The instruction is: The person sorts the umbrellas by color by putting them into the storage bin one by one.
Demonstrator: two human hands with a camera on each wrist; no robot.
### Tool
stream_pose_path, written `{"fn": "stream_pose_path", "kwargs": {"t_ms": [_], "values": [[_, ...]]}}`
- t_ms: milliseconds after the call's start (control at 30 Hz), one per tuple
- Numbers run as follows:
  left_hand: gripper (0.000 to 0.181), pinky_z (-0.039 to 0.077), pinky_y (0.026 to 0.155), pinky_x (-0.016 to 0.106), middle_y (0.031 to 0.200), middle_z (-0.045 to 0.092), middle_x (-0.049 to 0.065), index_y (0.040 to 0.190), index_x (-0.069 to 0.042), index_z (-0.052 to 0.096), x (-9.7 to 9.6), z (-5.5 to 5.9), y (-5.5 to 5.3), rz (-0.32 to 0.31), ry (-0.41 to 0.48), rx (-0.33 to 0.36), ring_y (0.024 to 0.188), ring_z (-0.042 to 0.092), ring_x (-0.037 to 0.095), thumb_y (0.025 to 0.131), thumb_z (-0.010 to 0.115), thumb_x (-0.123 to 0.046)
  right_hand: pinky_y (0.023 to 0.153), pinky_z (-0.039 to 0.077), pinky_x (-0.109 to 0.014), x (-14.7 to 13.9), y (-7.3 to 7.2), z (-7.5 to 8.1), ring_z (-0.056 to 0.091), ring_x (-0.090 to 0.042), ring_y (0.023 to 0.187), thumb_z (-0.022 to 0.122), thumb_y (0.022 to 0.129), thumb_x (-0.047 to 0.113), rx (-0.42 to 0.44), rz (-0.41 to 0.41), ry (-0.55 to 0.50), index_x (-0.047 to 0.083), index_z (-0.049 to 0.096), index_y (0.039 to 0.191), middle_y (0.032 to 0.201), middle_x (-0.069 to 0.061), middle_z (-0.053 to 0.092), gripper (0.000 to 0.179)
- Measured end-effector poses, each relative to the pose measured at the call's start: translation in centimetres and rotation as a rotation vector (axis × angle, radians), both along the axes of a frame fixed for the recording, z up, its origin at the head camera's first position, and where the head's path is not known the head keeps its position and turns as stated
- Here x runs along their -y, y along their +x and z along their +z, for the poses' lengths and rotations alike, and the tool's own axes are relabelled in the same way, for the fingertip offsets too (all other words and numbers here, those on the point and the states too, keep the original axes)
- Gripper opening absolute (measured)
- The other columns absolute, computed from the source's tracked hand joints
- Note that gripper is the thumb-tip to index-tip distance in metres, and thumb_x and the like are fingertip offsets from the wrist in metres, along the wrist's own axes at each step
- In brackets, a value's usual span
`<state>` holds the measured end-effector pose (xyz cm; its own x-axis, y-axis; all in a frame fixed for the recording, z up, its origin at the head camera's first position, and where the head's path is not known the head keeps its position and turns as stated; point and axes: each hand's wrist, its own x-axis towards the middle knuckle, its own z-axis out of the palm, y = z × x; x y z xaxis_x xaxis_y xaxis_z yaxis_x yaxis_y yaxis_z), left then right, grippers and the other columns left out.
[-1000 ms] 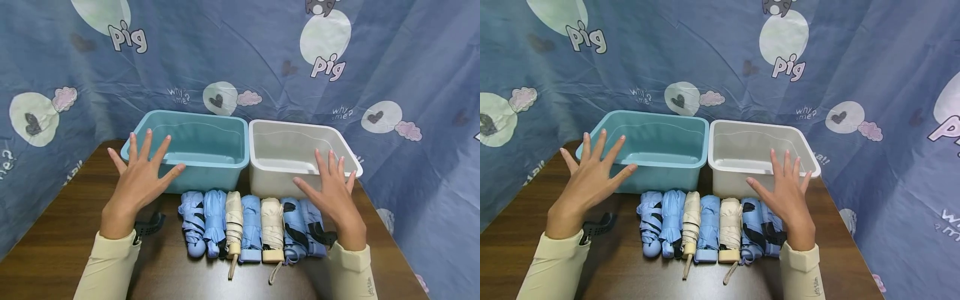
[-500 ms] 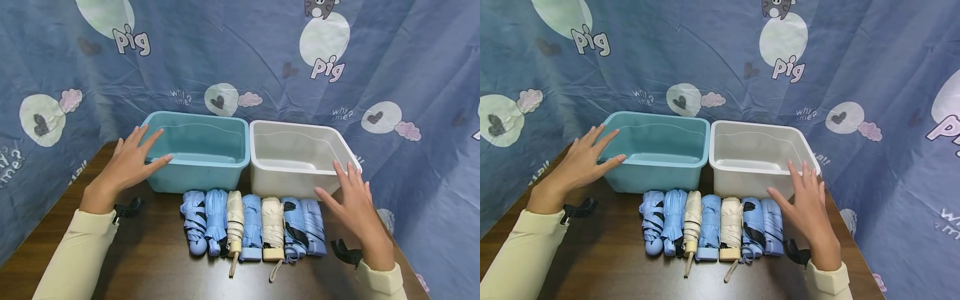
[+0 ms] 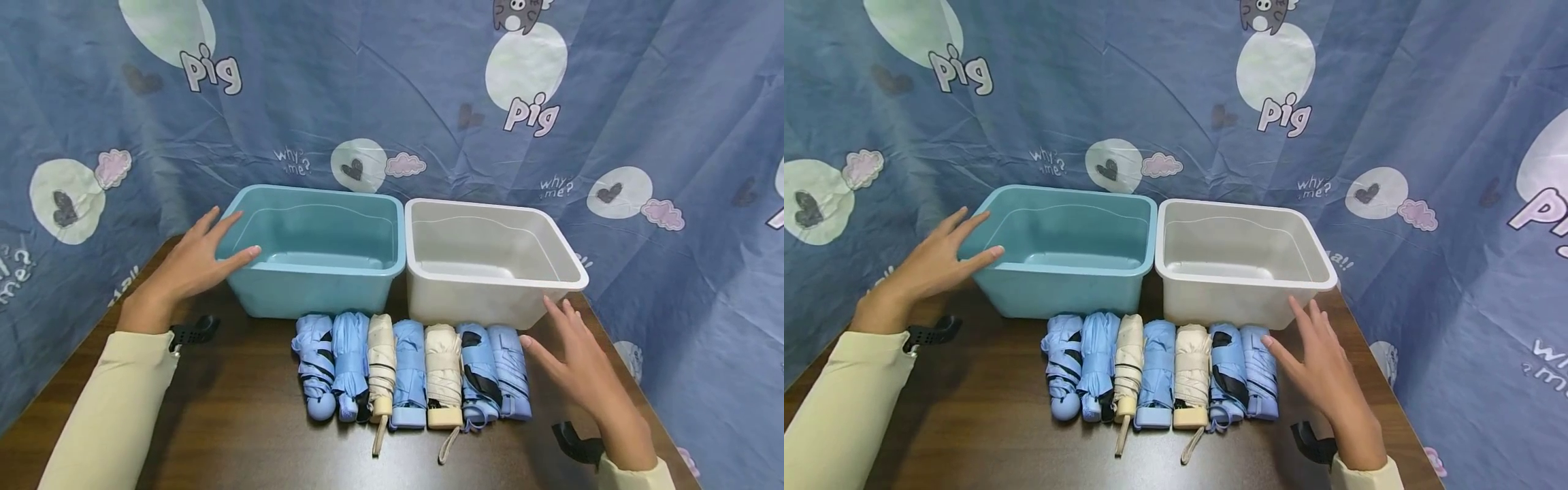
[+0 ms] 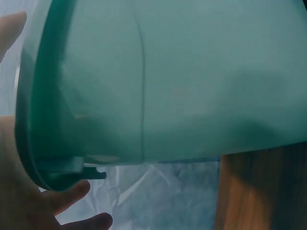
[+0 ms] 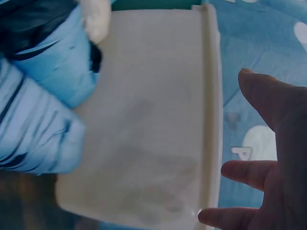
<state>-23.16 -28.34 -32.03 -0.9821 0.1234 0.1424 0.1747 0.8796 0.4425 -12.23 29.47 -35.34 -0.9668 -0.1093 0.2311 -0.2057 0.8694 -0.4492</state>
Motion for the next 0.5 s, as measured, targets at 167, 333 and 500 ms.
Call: {"fn": "stream_pose_path", "kwargs": {"t_ms": [167, 333, 500], "values": [[0.09, 0.018, 0.093, 0.078, 0.16, -0.011, 0.017, 0.157, -0.023, 0.01, 0.2, -0.6, -0.2, 0.009, 0.007, 0.034, 0.138, 0.01, 0.057, 0.089, 0.051, -0.065, 0.094, 0.025, -0.076, -0.4, -0.1, -1.5, 0.023, -0.053, 0.137, 0.061, 0.091, 0.05, 0.041, 0.004, -0.002, 0.013, 0.026, 0.154, 0.154, -0.029, 0.019, 0.081], [0.089, 0.018, 0.094, 0.077, 0.161, -0.01, 0.015, 0.157, -0.022, 0.011, 0.3, -1.0, -0.2, 0.004, 0.019, 0.029, 0.136, 0.014, 0.058, 0.089, 0.051, -0.064, 0.097, 0.028, -0.072, -0.3, -0.7, -3.1, 0.029, -0.05, 0.136, 0.061, 0.092, 0.048, 0.065, 0.04, -0.007, 0.008, 0.031, 0.151, 0.15, -0.029, 0.03, 0.078], [0.087, 0.018, 0.094, 0.077, 0.161, -0.008, 0.015, 0.157, -0.02, 0.014, 0.1, -1.1, -0.2, -0.003, 0.045, 0.01, 0.137, 0.014, 0.057, 0.09, 0.052, -0.061, 0.093, 0.038, -0.066, -0.4, -1.2, -4.5, 0.043, -0.046, 0.126, 0.061, 0.093, 0.045, 0.086, 0.053, -0.015, 0.006, 0.036, 0.149, 0.139, -0.027, 0.045, 0.073]]}}
